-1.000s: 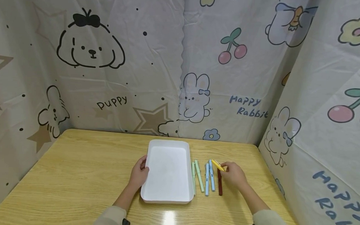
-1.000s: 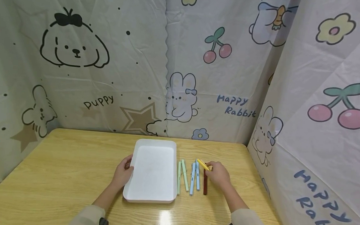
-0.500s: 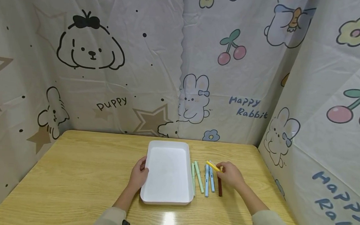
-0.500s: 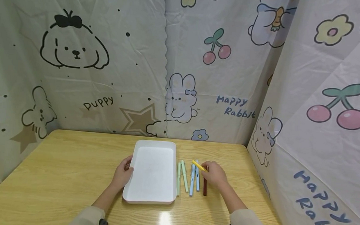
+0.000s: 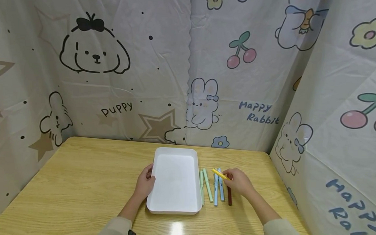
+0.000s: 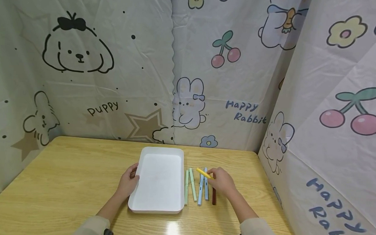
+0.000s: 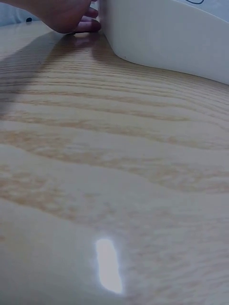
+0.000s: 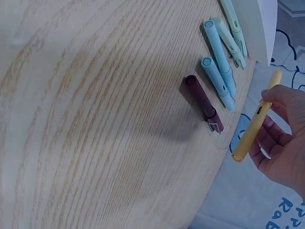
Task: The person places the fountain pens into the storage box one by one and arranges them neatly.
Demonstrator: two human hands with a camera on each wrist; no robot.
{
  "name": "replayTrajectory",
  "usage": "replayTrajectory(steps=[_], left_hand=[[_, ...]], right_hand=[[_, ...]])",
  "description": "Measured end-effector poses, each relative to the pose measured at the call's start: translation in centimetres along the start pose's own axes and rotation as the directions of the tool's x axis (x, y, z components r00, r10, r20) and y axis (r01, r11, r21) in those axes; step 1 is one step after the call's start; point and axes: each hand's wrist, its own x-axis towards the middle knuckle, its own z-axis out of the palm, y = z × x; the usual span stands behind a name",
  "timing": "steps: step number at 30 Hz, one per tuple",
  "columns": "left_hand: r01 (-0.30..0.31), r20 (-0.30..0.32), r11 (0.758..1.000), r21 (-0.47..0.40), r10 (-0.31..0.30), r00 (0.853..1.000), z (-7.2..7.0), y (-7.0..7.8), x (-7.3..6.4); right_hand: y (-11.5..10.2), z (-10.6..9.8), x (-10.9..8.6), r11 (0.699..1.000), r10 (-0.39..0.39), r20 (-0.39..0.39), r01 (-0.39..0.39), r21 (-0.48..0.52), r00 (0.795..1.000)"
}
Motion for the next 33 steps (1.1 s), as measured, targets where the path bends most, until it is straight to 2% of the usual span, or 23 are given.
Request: replayTrajectory(steps=[8, 17, 26, 33], left_hand=[[0.002, 0.005, 1.000, -0.009, -0.002, 1.000, 0.0, 0.1, -0.1], [-0.001, 0.005, 1.000, -0.007, 0.001, 1.000, 0.0, 0.1, -0.1], [-0.015, -0.003, 1.000, 0.017, 0.015, 1.000, 0.0, 0.1, -0.1], [-0.013, -0.004, 1.000, 0.024, 0.013, 1.000, 0.0, 0.1, -0.1]], right_hand=[[-0.2, 0.2, -0.1, 1.000, -0.011, 0.027, 0.010, 0.021, 1.000], [-0.6, 0.6, -0.1, 1.000, 0.003, 0.051, -0.002, -0.010, 0.999], [-1.3, 0.7, -0.3, 0.998, -0.063, 0.057, 0.064, -0.016, 0.996], [-2.2, 0.8, -0.3, 0.996, -0.081, 0.080, 0.084, -0.029, 0.994]])
